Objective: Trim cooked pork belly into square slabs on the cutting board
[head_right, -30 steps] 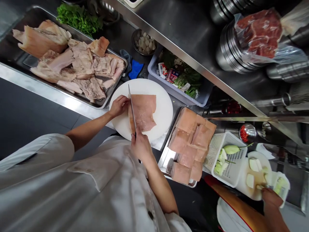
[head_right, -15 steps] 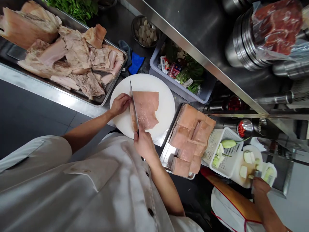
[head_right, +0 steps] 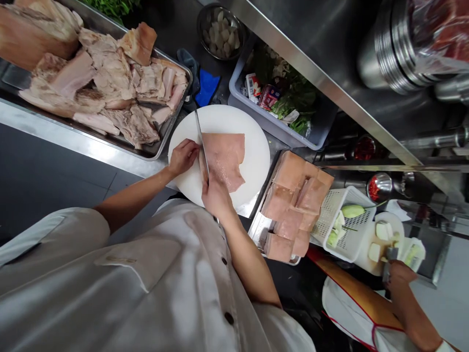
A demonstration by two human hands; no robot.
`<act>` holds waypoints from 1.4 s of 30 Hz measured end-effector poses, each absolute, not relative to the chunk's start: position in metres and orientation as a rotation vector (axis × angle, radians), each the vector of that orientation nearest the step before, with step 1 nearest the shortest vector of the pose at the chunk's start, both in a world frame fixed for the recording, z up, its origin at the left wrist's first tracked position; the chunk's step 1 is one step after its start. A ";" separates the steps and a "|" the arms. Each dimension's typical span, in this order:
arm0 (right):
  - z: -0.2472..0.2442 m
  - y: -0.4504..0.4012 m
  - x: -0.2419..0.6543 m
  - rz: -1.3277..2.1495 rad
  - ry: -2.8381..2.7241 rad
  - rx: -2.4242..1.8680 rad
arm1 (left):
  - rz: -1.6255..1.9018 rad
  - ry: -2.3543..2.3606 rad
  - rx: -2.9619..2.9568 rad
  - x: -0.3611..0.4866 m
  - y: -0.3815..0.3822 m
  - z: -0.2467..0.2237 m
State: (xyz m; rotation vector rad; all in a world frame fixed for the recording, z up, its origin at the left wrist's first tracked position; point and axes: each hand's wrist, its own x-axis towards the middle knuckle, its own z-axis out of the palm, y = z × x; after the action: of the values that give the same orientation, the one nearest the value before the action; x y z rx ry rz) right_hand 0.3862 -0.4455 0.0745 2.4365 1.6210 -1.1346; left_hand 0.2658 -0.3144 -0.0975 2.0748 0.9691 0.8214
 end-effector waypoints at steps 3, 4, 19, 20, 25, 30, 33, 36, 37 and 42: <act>0.049 -0.391 0.389 -1.098 1.710 2.503 | 0.826 1.009 2.076 0.266 -0.319 -0.099; 0.046 -0.382 0.390 -1.089 1.731 2.509 | 0.821 1.019 2.072 0.266 -0.321 -0.100; 0.025 -0.392 0.390 -1.053 1.735 2.502 | 0.762 1.011 2.041 0.263 -0.326 -0.102; 0.017 -0.379 0.391 -1.038 1.748 2.516 | 0.751 1.003 2.043 0.263 -0.326 -0.103; 0.046 -0.411 0.392 -1.048 1.707 2.463 | 0.733 0.987 2.046 0.261 -0.326 -0.101; 0.109 -0.529 0.391 -1.092 1.494 2.354 | 0.737 0.995 2.016 0.256 -0.343 -0.096; 0.106 -0.540 0.391 -1.108 1.463 2.326 | 0.781 0.930 2.023 0.253 -0.365 -0.097; 0.078 -0.489 0.386 -1.104 1.601 2.384 | 0.823 0.933 1.954 0.253 -0.385 -0.104; 0.068 -0.468 0.384 -1.086 1.667 2.422 | 0.830 0.953 1.911 0.254 -0.389 -0.106; 0.056 -0.430 0.374 -1.081 1.707 2.479 | 0.855 1.019 1.793 0.256 -0.398 -0.107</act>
State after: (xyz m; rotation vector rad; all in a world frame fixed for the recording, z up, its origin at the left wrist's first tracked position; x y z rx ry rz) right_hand 0.3741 -0.4296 0.0557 2.4794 1.7066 -1.0814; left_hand 0.2556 -0.3979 -0.1069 1.7926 1.0187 0.8549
